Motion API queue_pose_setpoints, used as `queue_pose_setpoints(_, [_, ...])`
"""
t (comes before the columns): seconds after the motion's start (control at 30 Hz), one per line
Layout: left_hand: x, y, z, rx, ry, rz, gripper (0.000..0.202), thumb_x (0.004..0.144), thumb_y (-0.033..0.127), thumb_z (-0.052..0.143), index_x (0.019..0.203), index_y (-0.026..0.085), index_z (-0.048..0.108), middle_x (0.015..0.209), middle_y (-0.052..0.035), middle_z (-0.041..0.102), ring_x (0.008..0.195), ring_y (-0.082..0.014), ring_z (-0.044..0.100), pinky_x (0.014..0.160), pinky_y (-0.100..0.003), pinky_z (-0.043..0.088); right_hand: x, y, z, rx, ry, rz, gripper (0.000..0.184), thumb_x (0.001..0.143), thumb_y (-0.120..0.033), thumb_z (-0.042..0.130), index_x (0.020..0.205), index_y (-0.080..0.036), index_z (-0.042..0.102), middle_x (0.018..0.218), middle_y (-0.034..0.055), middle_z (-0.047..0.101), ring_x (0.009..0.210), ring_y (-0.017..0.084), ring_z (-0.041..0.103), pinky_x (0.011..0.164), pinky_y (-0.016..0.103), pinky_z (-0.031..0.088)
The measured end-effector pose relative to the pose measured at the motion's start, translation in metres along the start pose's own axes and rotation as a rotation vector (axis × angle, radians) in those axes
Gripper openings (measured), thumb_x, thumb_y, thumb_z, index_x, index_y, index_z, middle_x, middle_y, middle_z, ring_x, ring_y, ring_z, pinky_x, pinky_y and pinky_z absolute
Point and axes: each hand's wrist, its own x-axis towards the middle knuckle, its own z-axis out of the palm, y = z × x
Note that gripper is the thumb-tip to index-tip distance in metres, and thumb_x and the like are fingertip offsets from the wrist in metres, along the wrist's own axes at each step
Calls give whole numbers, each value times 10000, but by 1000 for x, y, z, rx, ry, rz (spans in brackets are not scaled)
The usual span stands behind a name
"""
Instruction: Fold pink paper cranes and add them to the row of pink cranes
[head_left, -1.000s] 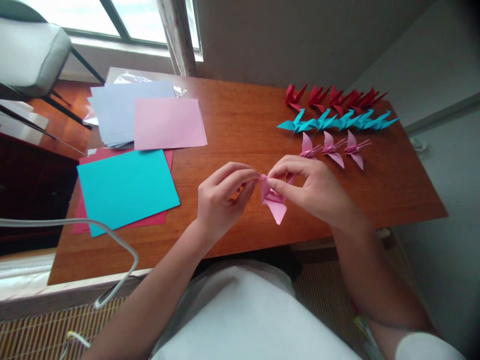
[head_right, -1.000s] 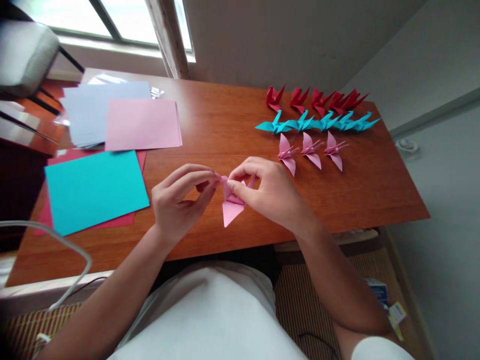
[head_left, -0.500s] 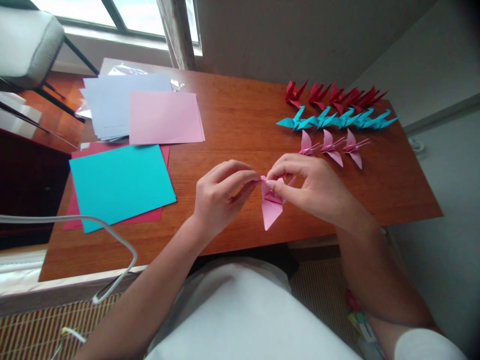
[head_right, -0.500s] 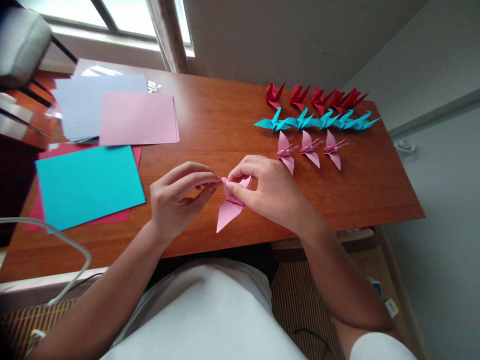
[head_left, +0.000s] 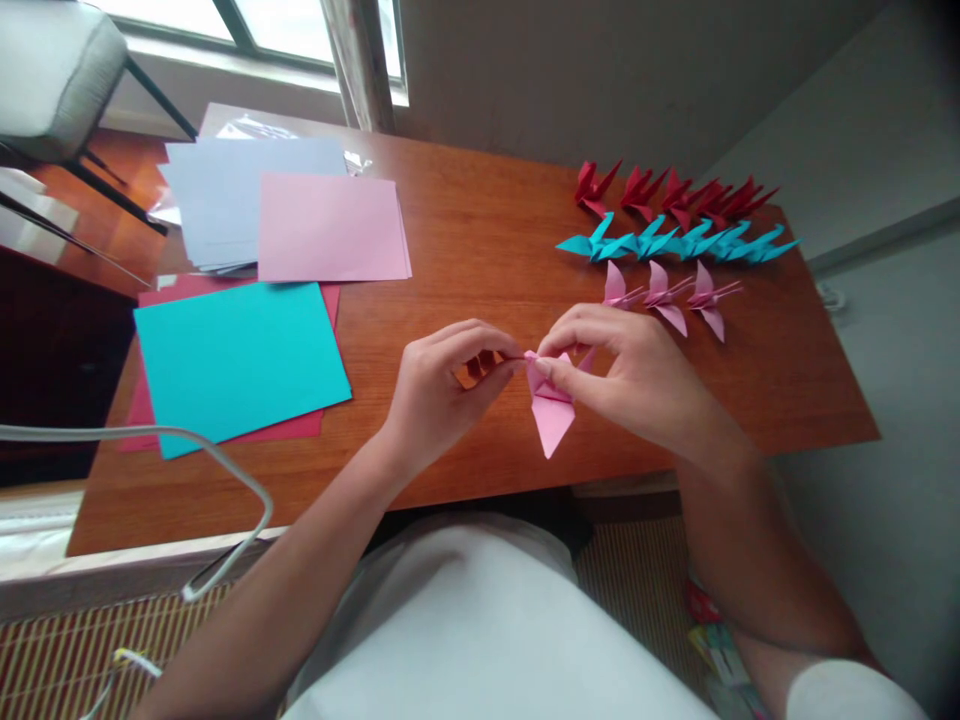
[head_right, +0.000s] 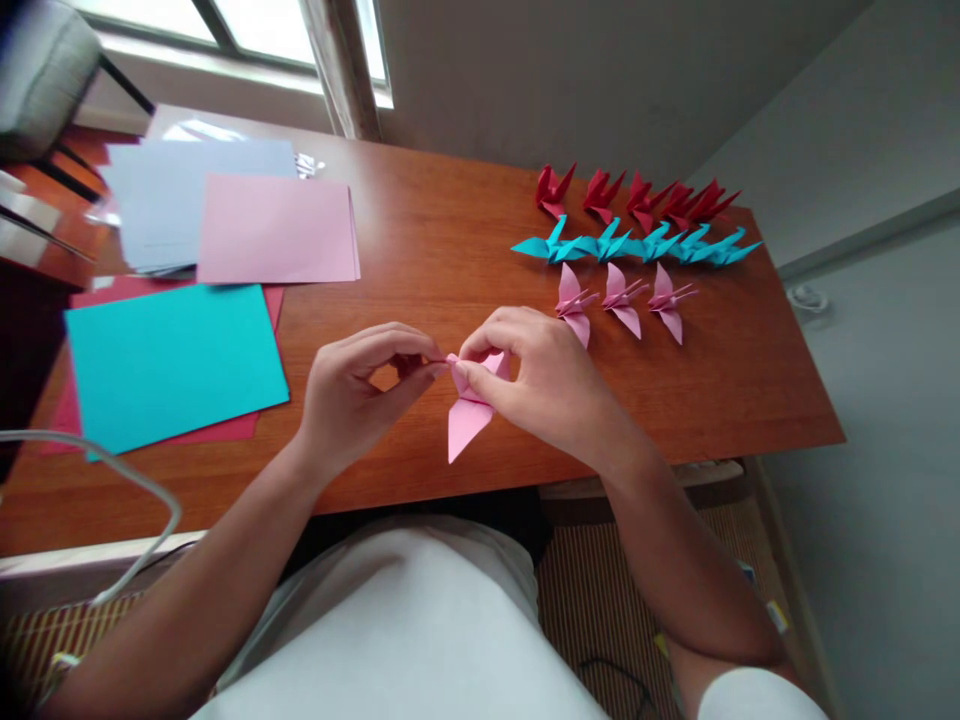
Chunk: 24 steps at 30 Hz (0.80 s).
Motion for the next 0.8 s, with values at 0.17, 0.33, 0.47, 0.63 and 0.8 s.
queue_pose_setpoints(0.17, [0, 1, 0, -139, -45, -150, 94, 876, 257, 747, 847, 171, 721, 806, -35, 733, 664, -114, 601, 617, -230, 481, 0, 0, 1, 25, 0, 7, 77, 881, -204, 704, 809, -222, 724, 865, 25, 733, 811, 183, 657, 730, 327, 487])
queue_pose_setpoints(0.33, [-1, 0, 0, -199, -56, -208, 109, 862, 265, 759, 851, 163, 721, 810, -39, 735, 680, -123, 613, 618, -238, 480, -1, 3, 2, 68, -3, 16, 64, 880, -192, 704, 827, -214, 733, 865, 22, 729, 808, 173, 654, 715, 311, 483])
queue_pose_setpoints(0.47, [0, 2, 1, -188, -50, -226, 115, 857, 272, 760, 839, 164, 726, 788, -33, 736, 659, -116, 601, 603, -233, 470, 0, 4, 2, 76, -7, 38, 57, 873, -193, 710, 825, -211, 734, 855, 20, 725, 796, 171, 648, 705, 310, 481])
queue_pose_setpoints(0.63, [-1, 2, 2, -189, -22, -223, 103, 853, 258, 758, 833, 163, 724, 767, -28, 734, 638, -108, 600, 585, -223, 466, 2, 2, 2, 61, 2, 37, 63, 869, -184, 714, 816, -212, 733, 850, 19, 724, 795, 173, 647, 716, 313, 477])
queue_pose_setpoints(0.8, [-2, 2, 2, -178, -1, -190, 80, 856, 230, 750, 834, 159, 719, 772, -22, 731, 642, -101, 615, 587, -212, 472, 3, 2, 3, 59, 10, 31, 72, 867, -171, 716, 806, -209, 730, 839, 17, 718, 790, 172, 642, 711, 312, 472])
